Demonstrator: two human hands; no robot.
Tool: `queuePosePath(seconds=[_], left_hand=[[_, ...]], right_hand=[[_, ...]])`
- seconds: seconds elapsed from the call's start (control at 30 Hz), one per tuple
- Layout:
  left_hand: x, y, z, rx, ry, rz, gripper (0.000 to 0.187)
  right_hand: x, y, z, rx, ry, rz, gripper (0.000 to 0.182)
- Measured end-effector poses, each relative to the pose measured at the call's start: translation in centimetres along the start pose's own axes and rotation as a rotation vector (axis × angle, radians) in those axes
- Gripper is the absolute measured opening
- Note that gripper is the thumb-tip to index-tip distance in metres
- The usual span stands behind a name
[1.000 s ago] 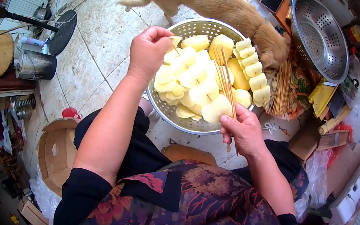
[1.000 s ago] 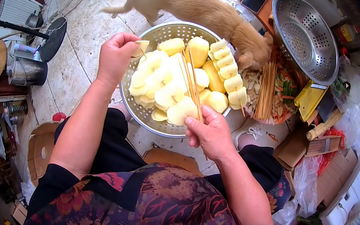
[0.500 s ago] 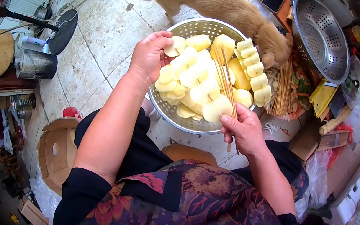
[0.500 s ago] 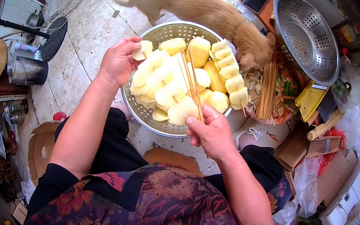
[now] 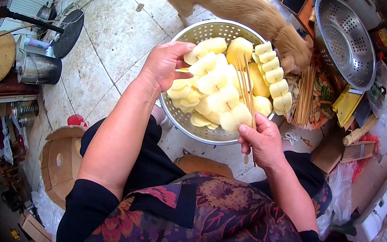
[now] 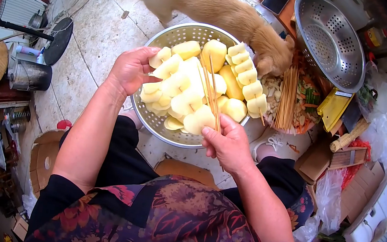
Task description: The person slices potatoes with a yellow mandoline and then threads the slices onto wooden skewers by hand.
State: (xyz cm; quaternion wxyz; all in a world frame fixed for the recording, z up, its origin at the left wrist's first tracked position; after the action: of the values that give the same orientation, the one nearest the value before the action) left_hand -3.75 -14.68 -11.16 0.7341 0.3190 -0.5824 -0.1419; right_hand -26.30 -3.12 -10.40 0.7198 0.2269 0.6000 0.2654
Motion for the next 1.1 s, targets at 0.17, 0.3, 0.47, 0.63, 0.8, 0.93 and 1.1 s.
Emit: queuePosePath(seconds=[0.17, 0.3, 0.47, 0.63, 0.8, 0.93, 1.1], left_hand=[[-0.4, 0.3, 0.8, -0.001, -0.003, 0.032, 0.023], [-0.4, 0.3, 1.0, 0.003, 0.030, 0.040, 0.021], [-0.4, 1.0, 2.2, -0.037, 0.035, 0.084, 0.025], [-0.7, 1.1, 2.4, -0.042, 0.039, 0.067, 0.030], [-0.9, 1.3, 2.8, -0.065, 0.019, 0.067, 0.033], [-1.0, 1.1, 3.0, -0.058, 0.007, 0.080, 0.035], [-0.3, 1.0, 2.4, 0.006, -0.047, 0.111, 0.039]], right_hand=[[-0.3, -0.1, -0.1, 0.013, 0.003, -0.027, 0.018], [-0.4, -0.2, -0.2, 0.018, 0.005, -0.036, 0.018], [-0.4, -0.3, -0.3, 0.037, -0.007, -0.025, 0.018], [-0.3, -0.2, -0.2, 0.031, 0.001, -0.018, 0.018], [0.0, -0.2, -0.3, 0.011, -0.026, -0.005, 0.023], [-0.3, -0.2, -0.8, 0.028, -0.041, -0.021, 0.017], [-1.6, -0.7, -3.1, 0.136, -0.126, -0.066, 0.019]])
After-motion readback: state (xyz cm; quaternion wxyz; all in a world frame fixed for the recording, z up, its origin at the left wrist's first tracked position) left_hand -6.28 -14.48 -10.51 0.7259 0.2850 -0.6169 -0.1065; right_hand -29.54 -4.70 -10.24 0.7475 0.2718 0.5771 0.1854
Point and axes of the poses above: each hand's wrist, its own y-axis away from the middle knuckle, its own z-axis out of the palm, x = y × z, the point moved 8 cm from there along -y, towards the middle knuckle, and after that the axes turned 12 degrees about x, right-handed, at the moved point
